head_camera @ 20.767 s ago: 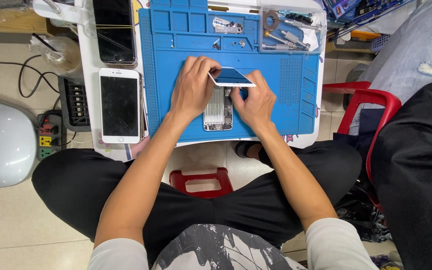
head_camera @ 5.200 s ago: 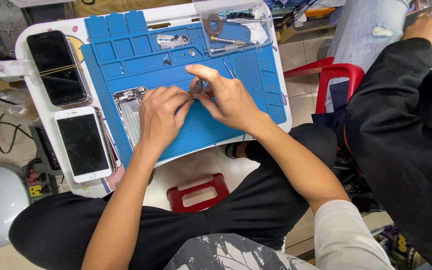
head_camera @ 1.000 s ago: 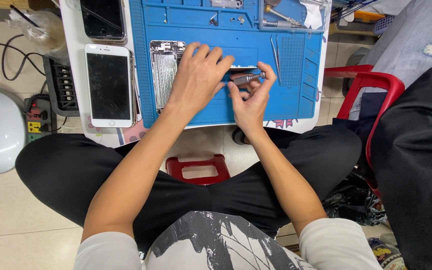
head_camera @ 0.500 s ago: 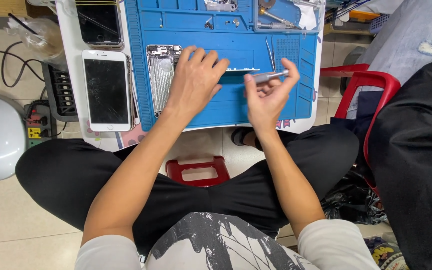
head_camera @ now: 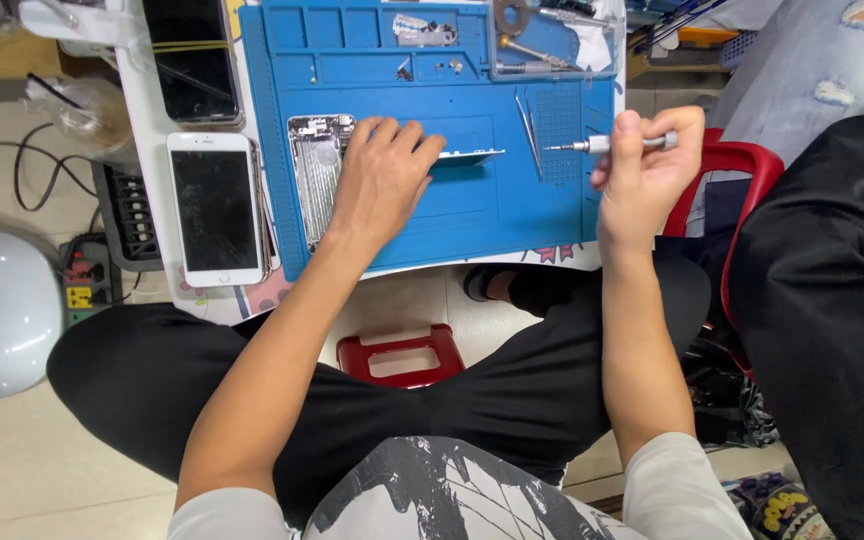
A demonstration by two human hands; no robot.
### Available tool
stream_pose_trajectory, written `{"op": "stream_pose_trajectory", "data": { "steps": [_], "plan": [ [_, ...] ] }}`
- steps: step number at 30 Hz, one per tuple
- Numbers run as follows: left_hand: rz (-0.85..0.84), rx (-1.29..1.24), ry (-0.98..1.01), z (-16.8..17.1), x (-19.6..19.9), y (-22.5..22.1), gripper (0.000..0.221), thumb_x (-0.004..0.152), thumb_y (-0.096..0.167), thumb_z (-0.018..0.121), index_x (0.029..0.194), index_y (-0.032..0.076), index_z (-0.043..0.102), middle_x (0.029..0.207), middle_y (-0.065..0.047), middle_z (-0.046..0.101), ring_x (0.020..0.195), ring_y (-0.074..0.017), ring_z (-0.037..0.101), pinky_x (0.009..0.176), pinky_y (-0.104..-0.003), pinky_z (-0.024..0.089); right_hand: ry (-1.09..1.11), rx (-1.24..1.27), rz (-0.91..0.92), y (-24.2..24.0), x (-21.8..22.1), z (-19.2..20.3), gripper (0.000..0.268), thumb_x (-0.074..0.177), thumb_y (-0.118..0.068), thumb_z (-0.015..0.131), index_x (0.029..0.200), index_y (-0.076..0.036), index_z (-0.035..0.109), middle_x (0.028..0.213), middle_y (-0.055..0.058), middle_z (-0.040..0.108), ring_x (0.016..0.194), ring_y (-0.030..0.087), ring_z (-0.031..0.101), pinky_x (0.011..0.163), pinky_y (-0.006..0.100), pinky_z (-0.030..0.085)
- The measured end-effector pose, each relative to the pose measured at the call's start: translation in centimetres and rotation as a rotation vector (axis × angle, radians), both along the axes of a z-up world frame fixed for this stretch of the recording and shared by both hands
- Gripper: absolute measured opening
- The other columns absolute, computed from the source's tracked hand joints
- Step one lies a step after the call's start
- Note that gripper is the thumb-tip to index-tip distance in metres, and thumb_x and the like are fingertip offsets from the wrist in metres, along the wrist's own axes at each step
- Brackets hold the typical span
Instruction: The person disassembles a white smartphone on a blue work mat, using a prying tool to separate the screen from the frame. They then use a screwdriver to remove screws from the internal components and place them on the mat. The person continues to manipulate the phone's internal parts and tools throughout the video.
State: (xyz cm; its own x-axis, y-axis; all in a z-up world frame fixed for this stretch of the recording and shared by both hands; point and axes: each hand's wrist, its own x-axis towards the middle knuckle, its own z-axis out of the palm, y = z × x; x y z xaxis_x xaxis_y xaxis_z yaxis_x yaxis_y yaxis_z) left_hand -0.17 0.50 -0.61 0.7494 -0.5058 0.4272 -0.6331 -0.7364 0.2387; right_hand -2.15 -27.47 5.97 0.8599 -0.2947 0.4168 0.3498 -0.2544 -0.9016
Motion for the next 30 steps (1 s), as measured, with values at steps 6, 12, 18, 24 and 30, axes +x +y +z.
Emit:
{"op": "stream_pose_trajectory", "data": {
  "steps": [6,12,18,24,30],
  "plan": [
    [0.024,0.034,0.010,0.7,0.1,-0.4,0.037,0.082,0.021,0.091,0.113,0.017,0.071,0.098,-0.003,0.069,0.089,-0.0259,0.064,0.090,-0.040,0.050,0.323,-0.068,0.081,-2.8,5.8,0.8,0.029,0.110,-0.018,0.074,0.091,-0.014,0.052,0.085,0.011,0.074,0.062,0.011,0.070,0.046,0.017,0.046],
    [0.005,-0.008,0.051,0.1,0.1,-0.2,0.033,0.087,0.022,0.088,0.115,0.017,0.072,0.099,-0.003,0.070,0.089,-0.0262,0.063,0.086,-0.040,0.050,0.139,-0.629,0.206,-5.1,11.8,-3.1,0.018,0.104,-0.009,0.076,0.121,-0.004,0.077,0.109,0.010,0.076,0.096,0.020,0.066,0.082,0.034,0.054],
    [0.005,-0.030,0.068,0.2,0.5,-0.7,0.032,0.088,0.023,0.088,0.115,0.017,0.073,0.101,-0.003,0.071,0.089,-0.0262,0.064,0.086,-0.040,0.050,0.050,-0.950,0.209,-5.4,14.3,-5.1,0.019,0.102,-0.009,0.078,0.121,-0.011,0.079,0.112,0.005,0.074,0.098,0.026,0.056,0.083,0.043,0.040],
    [0.022,-0.030,0.074,0.1,0.1,-0.7,0.030,0.088,0.023,0.089,0.113,0.017,0.074,0.099,-0.001,0.072,0.088,-0.0246,0.065,0.084,-0.040,0.051,-0.021,-1.081,0.135,-4.5,14.1,-6.2,0.018,0.102,-0.013,0.078,0.120,-0.011,0.081,0.110,0.006,0.075,0.099,0.029,0.057,0.078,0.043,0.040],
    [0.017,-0.024,0.062,0.0,0.1,-0.6,0.032,0.087,0.024,0.089,0.115,0.018,0.074,0.100,-0.001,0.072,0.089,-0.0241,0.065,0.084,-0.039,0.052,-0.041,-1.116,0.023,-3.1,12.6,-4.7,0.022,0.108,-0.019,0.072,0.127,-0.008,0.073,0.110,0.008,0.066,0.096,0.028,0.058,0.075,0.041,0.044]
  ]
}}
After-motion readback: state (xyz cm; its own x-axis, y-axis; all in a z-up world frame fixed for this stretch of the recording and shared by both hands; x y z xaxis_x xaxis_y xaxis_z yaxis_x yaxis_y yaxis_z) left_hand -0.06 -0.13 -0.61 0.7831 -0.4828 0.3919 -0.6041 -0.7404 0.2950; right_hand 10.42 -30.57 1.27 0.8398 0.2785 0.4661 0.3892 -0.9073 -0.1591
